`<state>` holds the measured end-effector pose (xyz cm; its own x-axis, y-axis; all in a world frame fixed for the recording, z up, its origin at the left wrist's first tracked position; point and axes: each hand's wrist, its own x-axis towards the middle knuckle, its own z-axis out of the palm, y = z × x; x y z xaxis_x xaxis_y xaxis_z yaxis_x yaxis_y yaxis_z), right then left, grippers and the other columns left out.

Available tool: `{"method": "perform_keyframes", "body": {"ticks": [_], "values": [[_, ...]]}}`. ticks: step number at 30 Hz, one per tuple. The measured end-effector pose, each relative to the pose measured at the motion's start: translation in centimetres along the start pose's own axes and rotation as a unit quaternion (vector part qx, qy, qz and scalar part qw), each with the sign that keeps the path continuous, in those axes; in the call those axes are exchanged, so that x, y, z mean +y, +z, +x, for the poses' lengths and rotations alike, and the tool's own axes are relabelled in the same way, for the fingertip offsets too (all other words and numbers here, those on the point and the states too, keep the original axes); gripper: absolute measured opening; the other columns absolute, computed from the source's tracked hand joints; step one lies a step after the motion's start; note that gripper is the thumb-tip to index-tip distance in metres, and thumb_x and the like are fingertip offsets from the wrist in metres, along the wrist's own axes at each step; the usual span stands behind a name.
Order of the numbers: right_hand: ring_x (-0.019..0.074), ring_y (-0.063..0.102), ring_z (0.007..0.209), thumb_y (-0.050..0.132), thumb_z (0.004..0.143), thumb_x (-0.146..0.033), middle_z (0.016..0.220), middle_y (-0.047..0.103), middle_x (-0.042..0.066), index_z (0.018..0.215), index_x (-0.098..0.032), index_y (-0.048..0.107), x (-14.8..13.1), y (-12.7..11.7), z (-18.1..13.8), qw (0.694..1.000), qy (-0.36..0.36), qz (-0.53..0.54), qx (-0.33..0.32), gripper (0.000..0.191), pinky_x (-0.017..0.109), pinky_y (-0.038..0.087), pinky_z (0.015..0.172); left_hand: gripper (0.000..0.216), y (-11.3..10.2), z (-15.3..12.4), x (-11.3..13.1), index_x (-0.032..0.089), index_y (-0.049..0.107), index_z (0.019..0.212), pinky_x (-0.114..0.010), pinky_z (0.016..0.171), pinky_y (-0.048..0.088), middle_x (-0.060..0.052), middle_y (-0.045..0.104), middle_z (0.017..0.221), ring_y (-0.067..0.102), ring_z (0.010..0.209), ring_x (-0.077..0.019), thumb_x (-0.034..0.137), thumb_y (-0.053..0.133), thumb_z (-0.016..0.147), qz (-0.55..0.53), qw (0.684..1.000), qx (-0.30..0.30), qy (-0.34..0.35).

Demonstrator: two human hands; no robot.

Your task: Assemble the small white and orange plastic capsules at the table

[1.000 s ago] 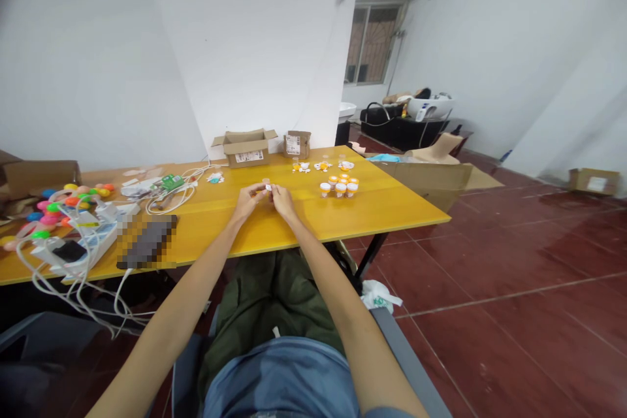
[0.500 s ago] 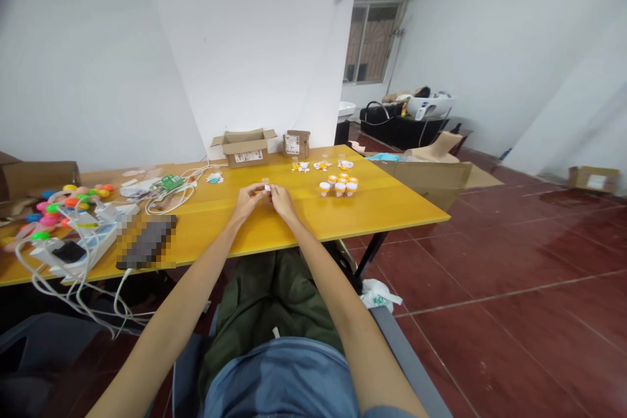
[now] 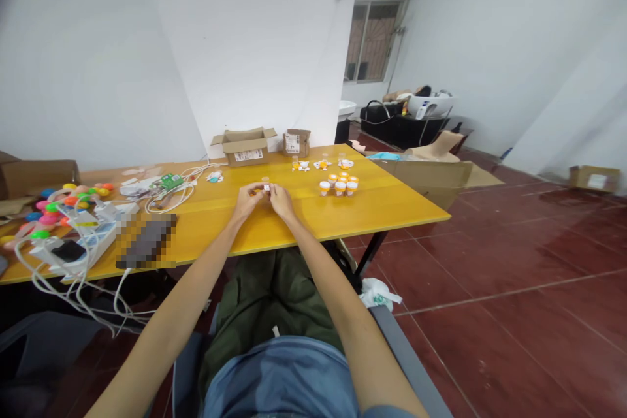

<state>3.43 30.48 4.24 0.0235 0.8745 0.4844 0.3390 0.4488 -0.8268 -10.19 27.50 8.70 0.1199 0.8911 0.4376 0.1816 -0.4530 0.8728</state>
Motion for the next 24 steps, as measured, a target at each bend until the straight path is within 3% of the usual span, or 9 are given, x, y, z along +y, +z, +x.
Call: {"method": "perform_keyframes", "body": {"ticks": [24], "values": [[0.0186,0.062,0.068,0.041,0.099,-0.04,0.069,0.068,0.003,0.069,-0.024,0.059,0.1,0.1,-0.1,0.996,-0.014,-0.083,0.001,0.038,0.028,0.045,0.069,0.019,0.0,0.5,-1.2,0.021,0.079,0.084,-0.032,0.078,0.054,-0.003,0.08,0.09,0.072,0.091,-0.0223,0.015,0.068,0.071,0.023,0.999,0.006,0.027]]}}
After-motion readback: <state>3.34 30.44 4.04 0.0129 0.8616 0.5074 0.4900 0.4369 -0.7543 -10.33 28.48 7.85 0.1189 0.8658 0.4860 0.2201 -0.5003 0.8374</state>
